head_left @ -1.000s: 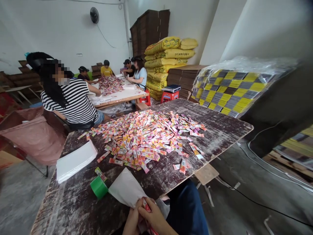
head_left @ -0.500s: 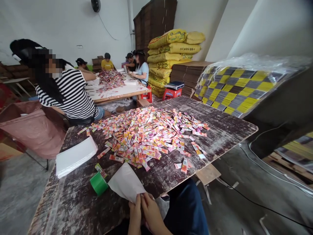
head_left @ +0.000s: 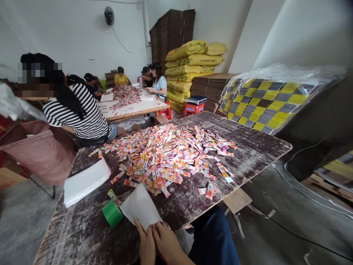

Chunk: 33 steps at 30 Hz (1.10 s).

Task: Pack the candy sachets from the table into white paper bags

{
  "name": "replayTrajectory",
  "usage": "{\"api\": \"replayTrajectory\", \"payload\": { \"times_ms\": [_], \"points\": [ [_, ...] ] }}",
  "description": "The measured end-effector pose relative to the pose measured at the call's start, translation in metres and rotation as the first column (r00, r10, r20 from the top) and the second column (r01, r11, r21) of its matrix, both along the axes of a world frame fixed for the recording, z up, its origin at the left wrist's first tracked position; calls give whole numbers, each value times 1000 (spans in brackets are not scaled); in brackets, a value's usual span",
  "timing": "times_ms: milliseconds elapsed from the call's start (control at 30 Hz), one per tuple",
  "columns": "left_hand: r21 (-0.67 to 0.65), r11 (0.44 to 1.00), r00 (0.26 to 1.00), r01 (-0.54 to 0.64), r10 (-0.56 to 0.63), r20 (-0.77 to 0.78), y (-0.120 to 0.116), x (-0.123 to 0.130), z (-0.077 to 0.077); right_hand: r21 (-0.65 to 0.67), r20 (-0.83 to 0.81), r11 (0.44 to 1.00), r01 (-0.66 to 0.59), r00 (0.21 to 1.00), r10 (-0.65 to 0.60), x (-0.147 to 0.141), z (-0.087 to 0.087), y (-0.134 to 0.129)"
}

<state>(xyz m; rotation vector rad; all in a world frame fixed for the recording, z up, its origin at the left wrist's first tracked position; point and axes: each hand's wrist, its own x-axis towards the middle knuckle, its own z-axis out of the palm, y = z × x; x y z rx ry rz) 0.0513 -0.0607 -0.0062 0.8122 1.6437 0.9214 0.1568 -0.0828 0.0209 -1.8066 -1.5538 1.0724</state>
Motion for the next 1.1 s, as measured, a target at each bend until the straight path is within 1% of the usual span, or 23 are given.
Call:
{"api": "replayTrajectory", "payload": {
  "times_ms": [67, 133, 167, 233, 333, 400, 467, 567, 600, 667, 733, 767, 833, 900, 967, 1033, 1100],
  "points": [
    [14, 1000, 1000, 16, -16, -9, 6, -7, 11, 106, -127, 994, -8, 992, 22, 1, -4, -3],
    [58, 997, 999, 53, -53, -10, 12, -10, 20, 187, -184, 982, -12, 982, 48, 1, -9, -7],
    [86, 993, 997, 81, -80, -8, 14, -10, 23, 200, -181, 980, -20, 982, 56, 1, -11, -9],
    [138, 982, 992, 125, -126, -2, 17, -9, 26, 182, -140, 982, -48, 987, 74, 2, -12, -11],
    [194, 970, 989, 145, -149, 8, 19, -7, 29, 164, -111, 979, -122, 984, 141, 7, -6, -7],
    [188, 972, 989, 138, -145, 24, 21, -5, 33, 175, -144, 971, -166, 971, 192, 11, -3, -2],
    [155, 978, 988, 138, -146, 47, 23, -4, 38, 187, -200, 966, -176, 957, 212, 15, -3, 3],
    [90, 987, 988, 134, -140, 66, 25, -3, 47, 227, -289, 965, -130, 938, 194, 16, -14, 8],
    [71, 988, 988, 135, -140, 66, 25, -3, 49, 255, -315, 963, -91, 933, 171, 15, -19, 9],
    [45, 987, 986, 156, -158, 48, 22, -2, 50, 295, -365, 955, 33, 928, 81, 13, -31, 11],
    [65, 978, 980, 200, -201, 9, 17, 0, 47, 288, -413, 943, 167, 910, -35, 13, -38, 14],
    [89, 973, 977, 214, -213, -18, 14, 1, 44, 277, -429, 938, 210, 900, -74, 13, -40, 17],
    [128, 971, 978, 201, -191, -88, 7, 3, 35, 264, -448, 936, 233, 889, -96, 15, -39, 21],
    [105, 981, 972, 163, -141, -186, 1, 5, 24, 270, -455, 945, 186, 890, -46, 19, -35, 24],
    [26, 990, 951, 141, -128, -282, -1, 6, 13, 262, -465, 960, 97, 885, 37, 23, -32, 23],
    [-23, 992, 941, 126, -127, -313, -1, 4, 3, 214, -475, 977, -9, 873, 112, 28, -30, 20],
    [-19, 996, 953, 91, -93, -290, 2, 1, -6, 141, -502, 987, -74, 854, 136, 30, -31, 16]
  ]
}}
